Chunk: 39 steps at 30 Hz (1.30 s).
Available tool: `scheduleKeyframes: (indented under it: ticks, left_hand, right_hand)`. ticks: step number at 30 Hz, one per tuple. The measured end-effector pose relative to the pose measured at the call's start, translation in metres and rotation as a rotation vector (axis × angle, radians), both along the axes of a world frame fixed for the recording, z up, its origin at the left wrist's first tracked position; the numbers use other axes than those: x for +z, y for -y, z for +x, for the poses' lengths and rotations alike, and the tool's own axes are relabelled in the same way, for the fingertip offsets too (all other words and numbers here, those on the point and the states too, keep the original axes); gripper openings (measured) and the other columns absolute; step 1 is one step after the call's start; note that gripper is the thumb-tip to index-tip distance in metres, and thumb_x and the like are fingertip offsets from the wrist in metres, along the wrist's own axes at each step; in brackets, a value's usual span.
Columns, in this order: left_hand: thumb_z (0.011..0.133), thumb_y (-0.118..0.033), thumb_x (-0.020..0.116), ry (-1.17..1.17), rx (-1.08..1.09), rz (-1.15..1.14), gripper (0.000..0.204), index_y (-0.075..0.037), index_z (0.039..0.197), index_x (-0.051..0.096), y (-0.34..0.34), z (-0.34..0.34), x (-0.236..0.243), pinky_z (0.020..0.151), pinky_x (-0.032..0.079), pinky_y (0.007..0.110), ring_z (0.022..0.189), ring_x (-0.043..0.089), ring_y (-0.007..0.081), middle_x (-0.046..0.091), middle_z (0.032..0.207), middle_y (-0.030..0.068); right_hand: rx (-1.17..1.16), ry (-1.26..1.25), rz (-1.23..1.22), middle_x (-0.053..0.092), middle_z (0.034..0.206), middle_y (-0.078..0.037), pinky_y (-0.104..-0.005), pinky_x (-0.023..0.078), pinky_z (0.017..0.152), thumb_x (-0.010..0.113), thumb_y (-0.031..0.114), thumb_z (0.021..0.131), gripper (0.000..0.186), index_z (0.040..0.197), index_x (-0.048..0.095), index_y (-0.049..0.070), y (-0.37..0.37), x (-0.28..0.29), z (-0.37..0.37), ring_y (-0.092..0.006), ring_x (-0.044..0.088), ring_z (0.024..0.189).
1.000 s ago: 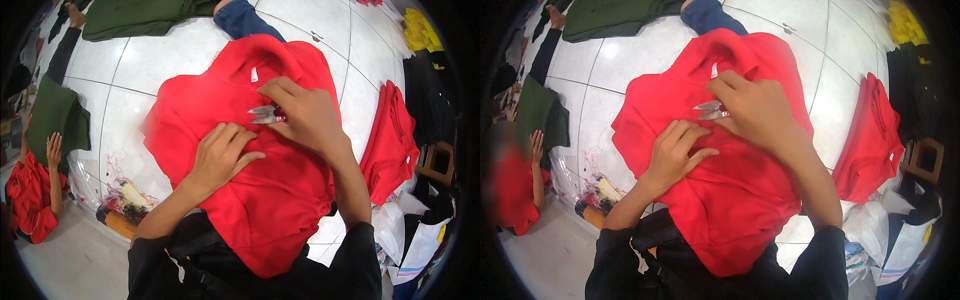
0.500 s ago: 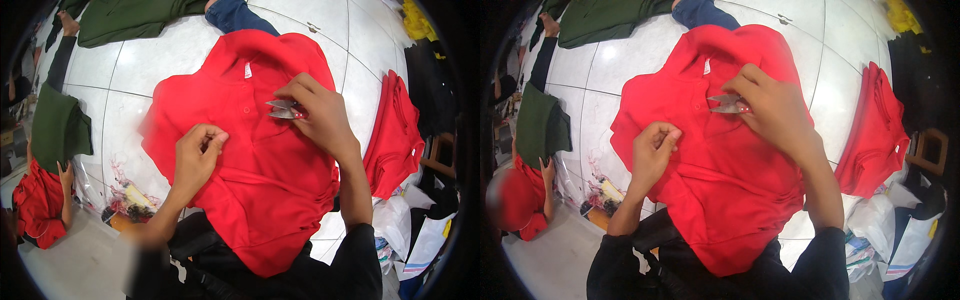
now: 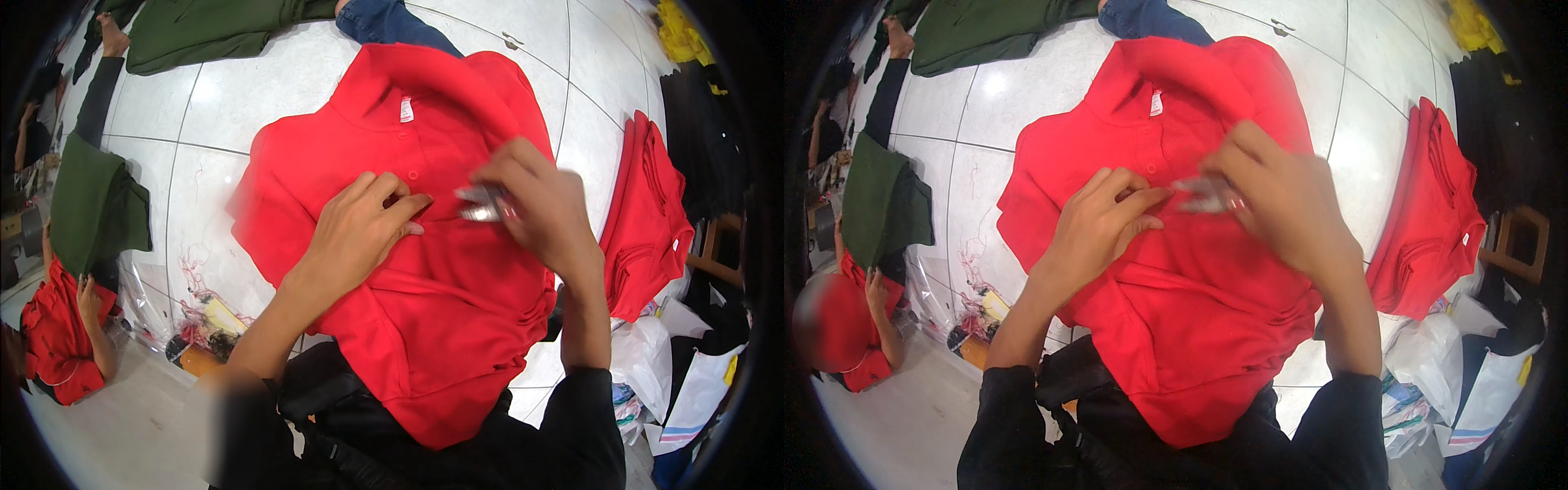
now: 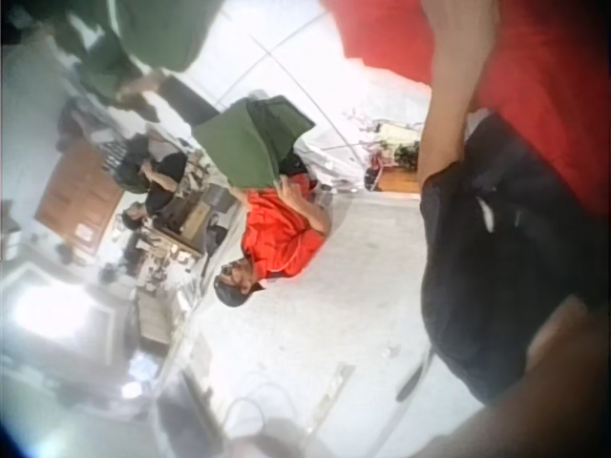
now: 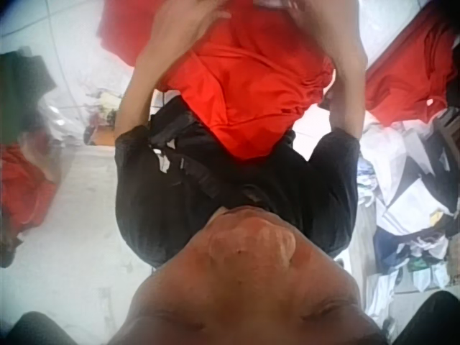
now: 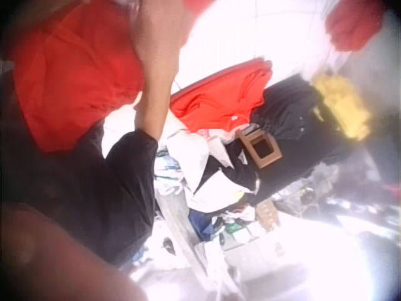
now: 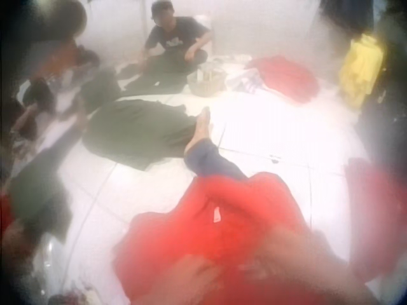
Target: The person uses a pair of snips to trim excess threads from the collar and button area of red shirts, working on them one by one.
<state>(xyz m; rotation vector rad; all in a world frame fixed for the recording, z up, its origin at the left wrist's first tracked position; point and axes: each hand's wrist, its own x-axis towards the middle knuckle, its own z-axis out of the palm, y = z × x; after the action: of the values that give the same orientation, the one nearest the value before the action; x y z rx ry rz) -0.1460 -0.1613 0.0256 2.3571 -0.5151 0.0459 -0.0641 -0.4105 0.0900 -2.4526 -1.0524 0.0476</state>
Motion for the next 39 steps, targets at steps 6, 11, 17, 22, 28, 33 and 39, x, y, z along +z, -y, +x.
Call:
scheduleKeyframes:
  ticks: [6,11,17,22,28,33,39]
  left_hand:
    - [0.082,-0.015,0.087,-0.084,-0.047,-0.112,0.035,-0.012,0.117,0.080,0.002,-0.003,0.002,0.075,0.054,0.039,0.088,0.062,0.0247,0.061,0.098,0.0056]
    - [0.082,-0.017,0.088,-0.026,-0.026,-0.127,0.032,-0.010,0.113,0.080,0.017,-0.010,0.000,0.072,0.053,0.038,0.083,0.062,0.0236,0.061,0.094,0.0043]
    - [0.080,-0.018,0.087,0.135,0.064,0.012,0.030,-0.009,0.109,0.081,0.034,-0.022,-0.011,0.070,0.053,0.037,0.077,0.062,0.0232,0.062,0.090,0.0035]
    - [0.085,-0.010,0.084,0.065,0.012,-0.125,0.018,-0.005,0.102,0.078,0.031,-0.019,-0.024,0.071,0.053,0.036,0.080,0.065,0.0242,0.065,0.090,0.0058]
    - [0.090,-0.001,0.078,-0.353,0.062,-0.501,0.007,0.000,0.095,0.072,0.013,-0.029,-0.009,0.074,0.053,0.035,0.083,0.067,0.0280,0.071,0.090,0.0103]
    - [0.089,0.000,0.079,-0.304,0.030,-0.392,0.008,-0.003,0.092,0.072,0.012,-0.061,0.002,0.073,0.052,0.036,0.080,0.066,0.0277,0.072,0.090,0.0099]
    - [0.085,-0.002,0.082,-0.032,0.047,-0.266,0.011,-0.004,0.090,0.072,0.021,-0.069,0.016,0.080,0.054,0.039,0.087,0.067,0.0292,0.073,0.097,0.0097]
  right_hand:
    - [0.056,-0.169,-0.162,0.062,0.093,-0.005,-0.0381,0.053,0.055,0.082,0.008,0.076,0.042,0.116,0.069,0.009,0.048,0.025,-0.064,-0.0272,0.070,0.068]
    - [-0.221,-0.305,-0.084,0.073,0.095,-0.008,-0.0381,0.055,0.059,0.088,0.008,0.079,0.061,0.136,0.066,0.008,0.045,0.015,-0.107,-0.0293,0.075,0.074]
    - [-0.444,-0.472,0.047,0.069,0.072,-0.010,-0.0290,0.049,0.062,0.085,-0.002,0.084,0.060,0.140,0.064,0.005,0.037,0.013,-0.115,-0.0212,0.070,0.063]
    - [-0.484,-0.508,0.019,0.069,0.071,-0.010,-0.0293,0.048,0.061,0.085,0.000,0.086,0.053,0.134,0.065,0.005,0.037,0.015,-0.116,-0.0214,0.070,0.063]
    - [-0.468,-0.434,-0.067,0.075,0.082,-0.012,-0.0329,0.052,0.063,0.086,0.001,0.084,0.056,0.136,0.065,0.007,0.037,0.013,-0.123,-0.0265,0.074,0.071]
    - [-0.446,-0.364,-0.198,0.076,0.094,-0.012,-0.0361,0.055,0.063,0.090,0.009,0.081,0.058,0.133,0.065,0.008,0.024,0.023,-0.125,-0.0278,0.076,0.077]
    - [-0.334,-0.069,-0.170,0.063,0.088,-0.007,-0.0364,0.051,0.056,0.091,0.021,0.080,0.049,0.122,0.068,0.009,0.008,0.029,-0.126,-0.0257,0.070,0.066]
